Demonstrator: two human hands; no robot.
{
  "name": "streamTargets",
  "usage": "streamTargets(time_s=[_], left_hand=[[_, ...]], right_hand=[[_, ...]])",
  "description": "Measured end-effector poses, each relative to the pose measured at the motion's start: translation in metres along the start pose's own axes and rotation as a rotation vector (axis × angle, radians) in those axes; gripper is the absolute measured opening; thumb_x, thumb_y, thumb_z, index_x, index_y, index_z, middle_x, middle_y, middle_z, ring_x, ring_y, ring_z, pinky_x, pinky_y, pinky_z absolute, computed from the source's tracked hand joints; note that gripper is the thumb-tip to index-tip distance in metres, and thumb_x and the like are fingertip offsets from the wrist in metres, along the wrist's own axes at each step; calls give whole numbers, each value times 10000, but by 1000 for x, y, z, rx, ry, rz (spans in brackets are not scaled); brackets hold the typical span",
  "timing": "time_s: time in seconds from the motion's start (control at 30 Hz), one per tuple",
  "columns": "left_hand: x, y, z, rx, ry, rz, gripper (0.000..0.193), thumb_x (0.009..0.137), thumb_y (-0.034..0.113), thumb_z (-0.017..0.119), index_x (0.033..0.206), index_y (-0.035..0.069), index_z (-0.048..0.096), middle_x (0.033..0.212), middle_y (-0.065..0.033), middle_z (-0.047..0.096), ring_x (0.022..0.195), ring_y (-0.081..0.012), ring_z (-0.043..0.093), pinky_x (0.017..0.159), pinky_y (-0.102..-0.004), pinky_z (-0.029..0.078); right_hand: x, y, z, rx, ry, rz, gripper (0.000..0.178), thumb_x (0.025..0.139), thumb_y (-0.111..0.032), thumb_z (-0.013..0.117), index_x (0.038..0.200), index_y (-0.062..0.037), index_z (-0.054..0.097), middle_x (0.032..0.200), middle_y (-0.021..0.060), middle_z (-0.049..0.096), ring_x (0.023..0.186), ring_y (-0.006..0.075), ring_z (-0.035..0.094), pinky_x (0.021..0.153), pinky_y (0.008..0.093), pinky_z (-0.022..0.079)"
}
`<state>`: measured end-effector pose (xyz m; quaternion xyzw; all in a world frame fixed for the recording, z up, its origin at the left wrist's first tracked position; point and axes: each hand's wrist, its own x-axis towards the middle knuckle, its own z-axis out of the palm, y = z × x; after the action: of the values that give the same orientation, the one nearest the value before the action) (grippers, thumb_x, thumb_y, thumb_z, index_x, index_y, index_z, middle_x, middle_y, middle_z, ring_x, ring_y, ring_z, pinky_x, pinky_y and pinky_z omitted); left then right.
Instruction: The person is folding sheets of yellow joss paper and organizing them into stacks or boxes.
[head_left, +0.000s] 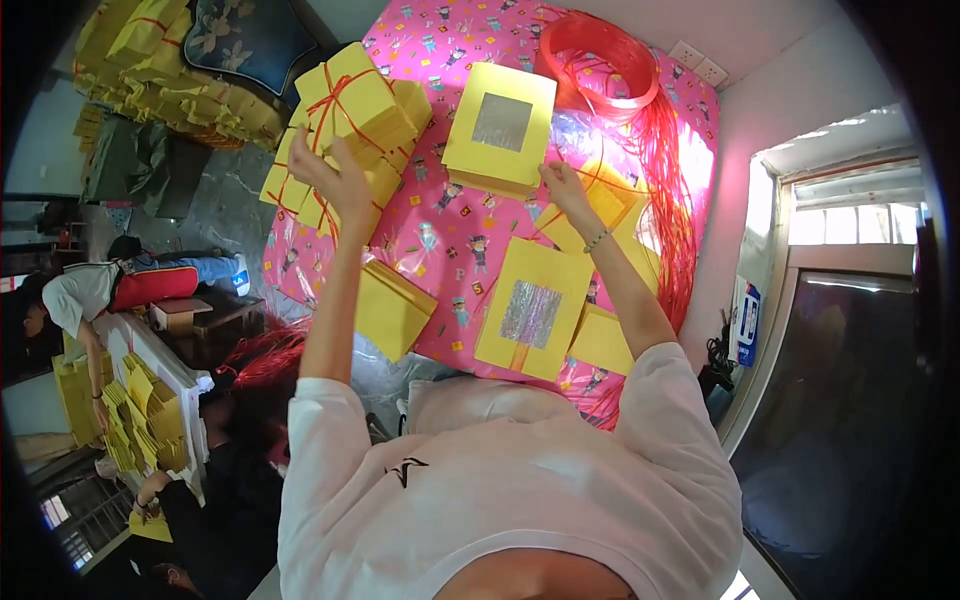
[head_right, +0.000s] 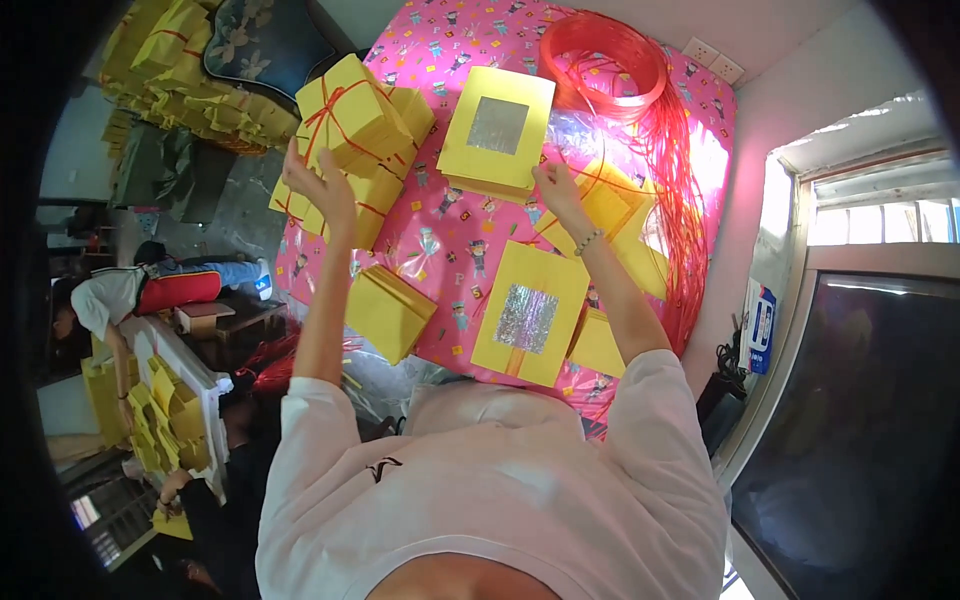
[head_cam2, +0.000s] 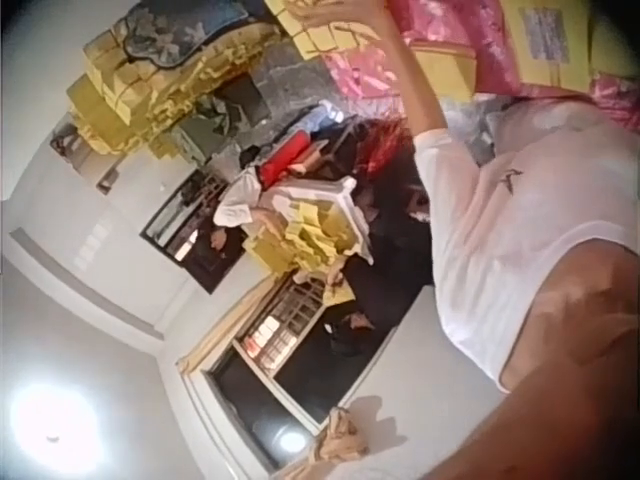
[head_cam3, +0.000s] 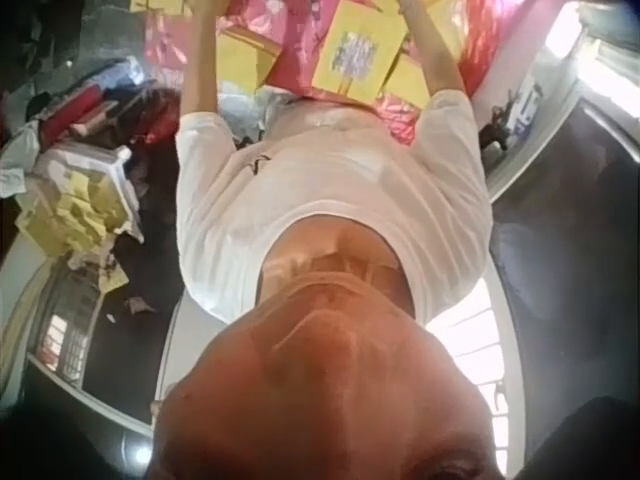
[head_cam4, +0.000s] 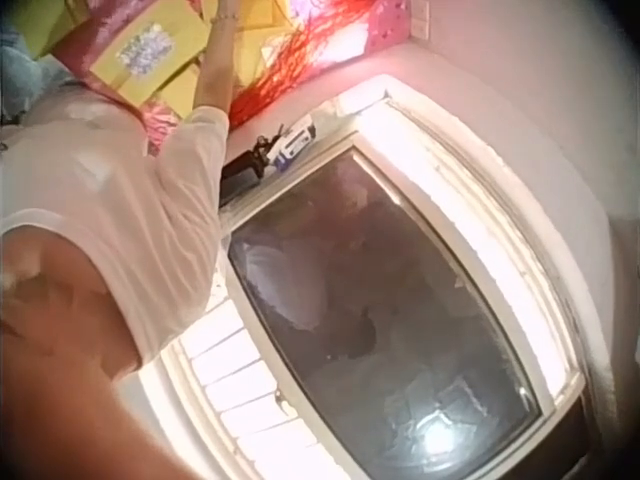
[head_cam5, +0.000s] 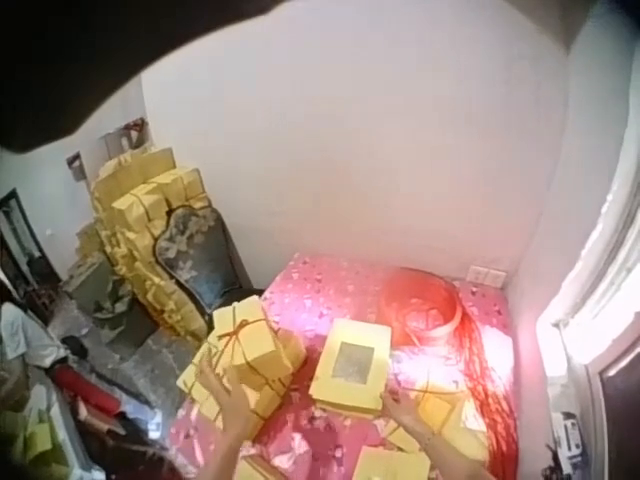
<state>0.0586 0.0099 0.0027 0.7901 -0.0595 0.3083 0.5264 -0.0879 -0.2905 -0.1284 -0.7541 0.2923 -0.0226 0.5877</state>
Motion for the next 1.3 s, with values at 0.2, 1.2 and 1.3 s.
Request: streamTargets(time_s=[0.2,1.2,1.3], left_hand=[[-69,30,18,-9,-545,416,477,851,155,552,1273,-32,428,1218,-239,462,1142,-378,410,995,-458,314],[-72,-84,114,-194,-1008,-862,809,839,604,521,1370,5,406,1269,-127,536,1102,-243,535,836,-369,468],[-80,-69,125,-336,-999,-960,665,844,703,413,1184,161,592,1095,-11,617,953,-170,558,766,-362,449]], right_hand=[[-12,-35,10,88,-28,31,595,921,-375,539,1284,86,442,1251,240,538,1160,280,536,961,343,422],[12,-41,7,330,-305,156,597,908,-477,537,1263,1,495,1149,75,580,1033,156,545,833,318,464],[24,-24,7,400,-280,151,587,898,-507,535,1233,-25,526,1121,58,592,999,155,558,785,325,477]])
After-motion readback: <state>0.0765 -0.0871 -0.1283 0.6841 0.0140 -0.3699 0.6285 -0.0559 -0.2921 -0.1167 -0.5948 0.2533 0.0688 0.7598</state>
